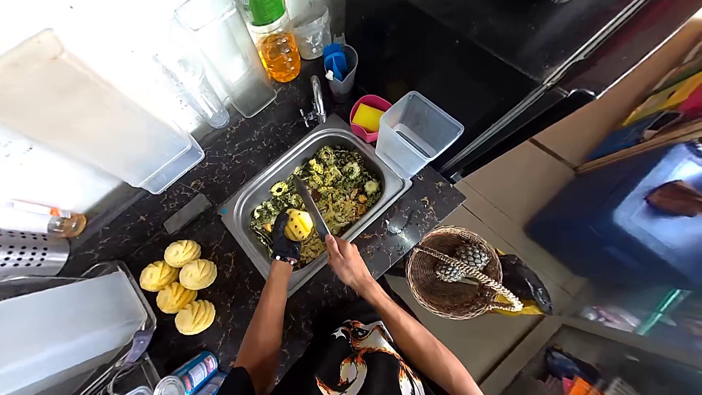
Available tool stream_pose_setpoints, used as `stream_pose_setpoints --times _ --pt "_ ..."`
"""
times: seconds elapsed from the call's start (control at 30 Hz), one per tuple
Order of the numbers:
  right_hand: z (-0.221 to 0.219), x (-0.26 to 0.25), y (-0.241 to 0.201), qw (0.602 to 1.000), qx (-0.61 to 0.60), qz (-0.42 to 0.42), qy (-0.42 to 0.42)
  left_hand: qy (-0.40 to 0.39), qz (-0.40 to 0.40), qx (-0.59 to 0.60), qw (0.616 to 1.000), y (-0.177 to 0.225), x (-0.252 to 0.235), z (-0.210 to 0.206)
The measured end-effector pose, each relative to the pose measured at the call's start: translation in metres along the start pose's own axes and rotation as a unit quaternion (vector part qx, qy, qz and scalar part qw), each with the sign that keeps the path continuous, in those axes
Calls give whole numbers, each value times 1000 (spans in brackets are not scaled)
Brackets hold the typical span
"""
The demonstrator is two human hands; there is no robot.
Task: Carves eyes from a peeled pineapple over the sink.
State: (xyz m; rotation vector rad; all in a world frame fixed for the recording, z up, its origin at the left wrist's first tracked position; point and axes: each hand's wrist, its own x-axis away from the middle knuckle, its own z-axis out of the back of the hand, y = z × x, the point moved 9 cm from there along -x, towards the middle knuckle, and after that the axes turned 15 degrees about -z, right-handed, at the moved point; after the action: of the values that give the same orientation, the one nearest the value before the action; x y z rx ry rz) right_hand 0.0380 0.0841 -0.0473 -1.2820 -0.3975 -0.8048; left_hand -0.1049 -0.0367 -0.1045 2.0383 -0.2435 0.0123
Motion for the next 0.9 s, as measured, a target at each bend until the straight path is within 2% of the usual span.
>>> stream_pose_setpoints --times 0.1,0.23,0.43,0.57,0.7,0.83,0.9 --pt "-7 2 3 999 -32 -2 -41 -44 -55 46 996 1 -2 -2" --pt "-10 6 1 998 -34 -3 -57 -58 -95 43 993 14 -2 -8" --pt "-8 15 0 998 -24 -7 -55 -73 -119 41 989 24 2 -12" --pt "-7 17 -4 998 -29 -14 -46 -142 -130 18 981 28 13 -25" --pt "-7 10 -4 997 -48 -23 -58 -130 -130 -24 983 27 17 -29" --pt "-1 7 -5 996 -71 -22 -54 -181 -134 -97 969 29 19 -33" --pt "3 8 -10 998 -53 -9 -38 -160 -141 -86 973 27 20 -31"
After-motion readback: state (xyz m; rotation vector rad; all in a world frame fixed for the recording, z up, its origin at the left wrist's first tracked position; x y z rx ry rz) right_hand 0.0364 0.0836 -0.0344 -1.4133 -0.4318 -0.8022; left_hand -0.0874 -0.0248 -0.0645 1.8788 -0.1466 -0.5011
